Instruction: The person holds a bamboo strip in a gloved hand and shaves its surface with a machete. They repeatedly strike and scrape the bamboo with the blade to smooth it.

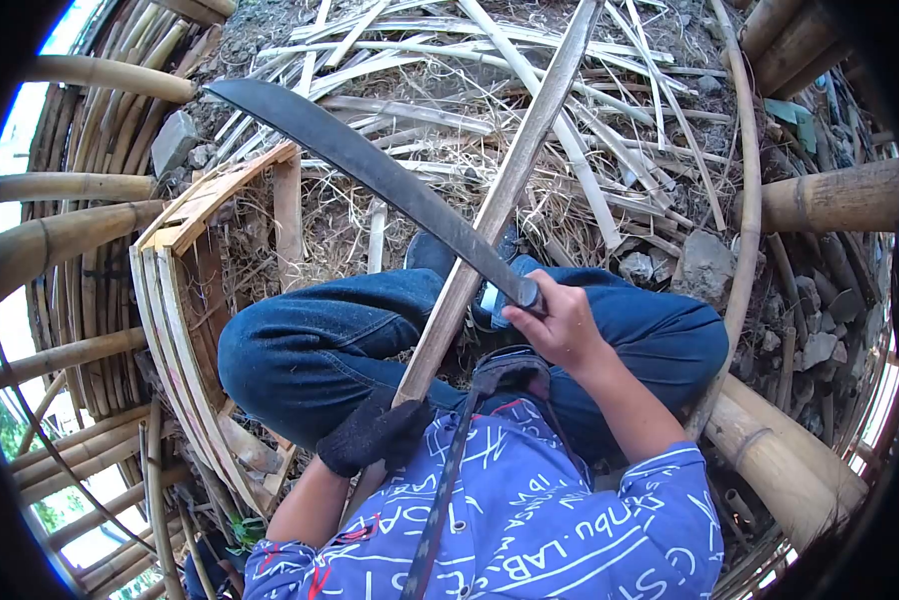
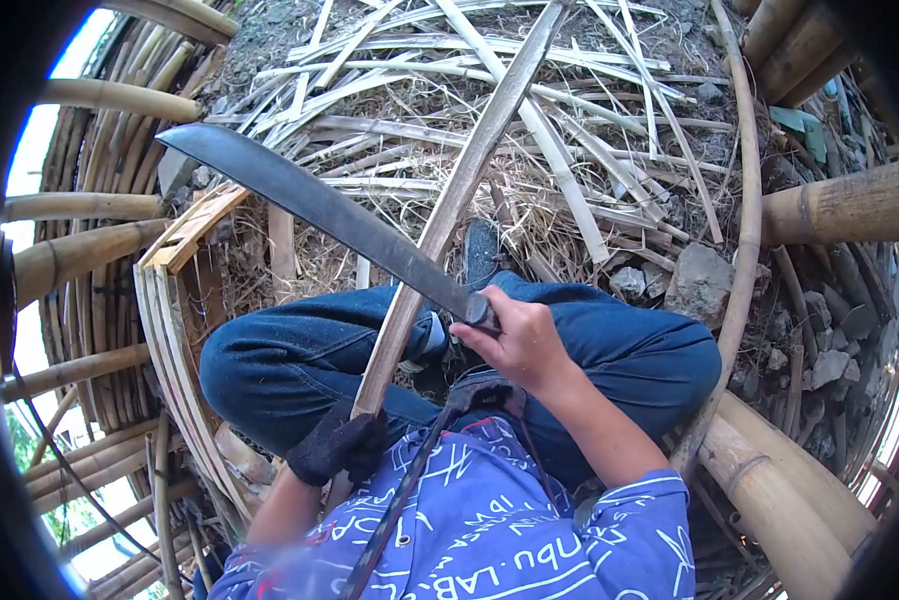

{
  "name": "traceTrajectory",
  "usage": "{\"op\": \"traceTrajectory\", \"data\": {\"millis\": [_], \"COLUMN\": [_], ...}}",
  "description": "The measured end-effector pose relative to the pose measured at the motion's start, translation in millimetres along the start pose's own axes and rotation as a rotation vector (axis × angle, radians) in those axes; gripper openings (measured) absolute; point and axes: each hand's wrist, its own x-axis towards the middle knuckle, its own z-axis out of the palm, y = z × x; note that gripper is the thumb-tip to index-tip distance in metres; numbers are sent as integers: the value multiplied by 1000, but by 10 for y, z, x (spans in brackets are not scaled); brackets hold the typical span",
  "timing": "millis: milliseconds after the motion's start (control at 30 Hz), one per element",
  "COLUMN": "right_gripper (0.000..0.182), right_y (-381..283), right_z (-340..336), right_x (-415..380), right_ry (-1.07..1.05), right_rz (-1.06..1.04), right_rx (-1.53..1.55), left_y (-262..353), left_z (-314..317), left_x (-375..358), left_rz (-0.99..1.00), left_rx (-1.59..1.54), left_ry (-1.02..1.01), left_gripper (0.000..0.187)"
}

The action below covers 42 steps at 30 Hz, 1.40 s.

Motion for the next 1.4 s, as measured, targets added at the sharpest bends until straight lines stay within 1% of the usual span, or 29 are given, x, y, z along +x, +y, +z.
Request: {"op": "traceTrajectory", "data": {"millis": [33, 100, 133, 200, 333, 400, 500, 533, 600, 633, 700, 733, 800, 900, 967, 1033, 1067, 1133, 1200, 1233, 1300, 1333, 1367, 1400], "right_gripper": [37, 39, 39, 41, 42, 42, 41, 41, 40, 40, 41, 41, 43, 44, 44, 43, 43, 41, 39, 38, 39, 41, 40, 39], "right_y": [-1, 8, 26, 60, -37, -56, -123, -127, -123, -131, -145, -138, -104, -89, -123, -137, -114, -12, 118, 110, -4, 52, 96, 190], "right_z": [16, 53, 58, 50, 72, 83, 101, 107, 115, 99, 45, 21, -53, -191, -196, -199, -232, -356, -263, -187, -120, -119, -196, -183], "right_x": [-5, -18, -14, -20, -25, -49, -71, -70, -71, -78, -94, -96, -57, 28, 37, 18, 47, 152, 152, 117, 10, 10, 91, 144], "right_ry": [6, 1, 3, -15, 29, 15, 29, 28, 41, 43, -46, -44, -28, -30, -14, -44, -42, -31, -50, -59, -44, -45, -22, -27], "right_rz": [2, 1, -1, -32, 12, 48, 28, 25, -60, -60, 26, 26, -41, -65, -78, -119, -117, -185, -89, -44, -99, -145, -227, -174], "right_rx": [2, 57, 57, 75, 69, 54, 42, 40, 71, 67, 114, 112, 91, 57, 58, 65, 66, -84, -57, -29, 74, 90, 31, -8], "left_y": [1, -16, -22, -50, -60, -33, -48, -50, -51, -52, -49, -71, -106, -91, -113, -91, -63, -37, -15, -41, -62, -76, -36, -14], "left_z": [19, 73, 56, 10, 13, 24, 17, 18, 21, 34, 61, 39, -23, -25, -37, -21, 14, 51, 79, 38, -39, -51, 25, 67], "left_x": [6, 5, 6, 24, 30, 7, 21, 19, 19, 15, 0, -3, 2, -24, -24, -22, -42, -43, -13, -11, -14, -18, -60, -76], "left_rz": [-3, 57, 58, 113, 93, 56, 11, 15, 41, 41, 46, 47, 85, 108, 111, 113, 104, 88, -30, -25, 70, 63, 70, 84], "left_rx": [6, 27, 29, 132, 124, 81, 80, 80, 95, 96, 181, 183, 246, 253, 259, 270, 268, 263, 138, 140, 205, 203, 225, 251], "left_ry": [0, 42, 42, 20, 50, 54, 21, 20, -34, -38, 66, 64, -6, -42, -23, -4, 2, 7, 24, 24, -100, -95, -59, -26], "left_gripper": [28, 40, 40, 41, 41, 31, 31, 31, 30, 30, 31, 31, 38, 39, 39, 38, 38, 38, 40, 40, 28, 28, 32, 37]}}
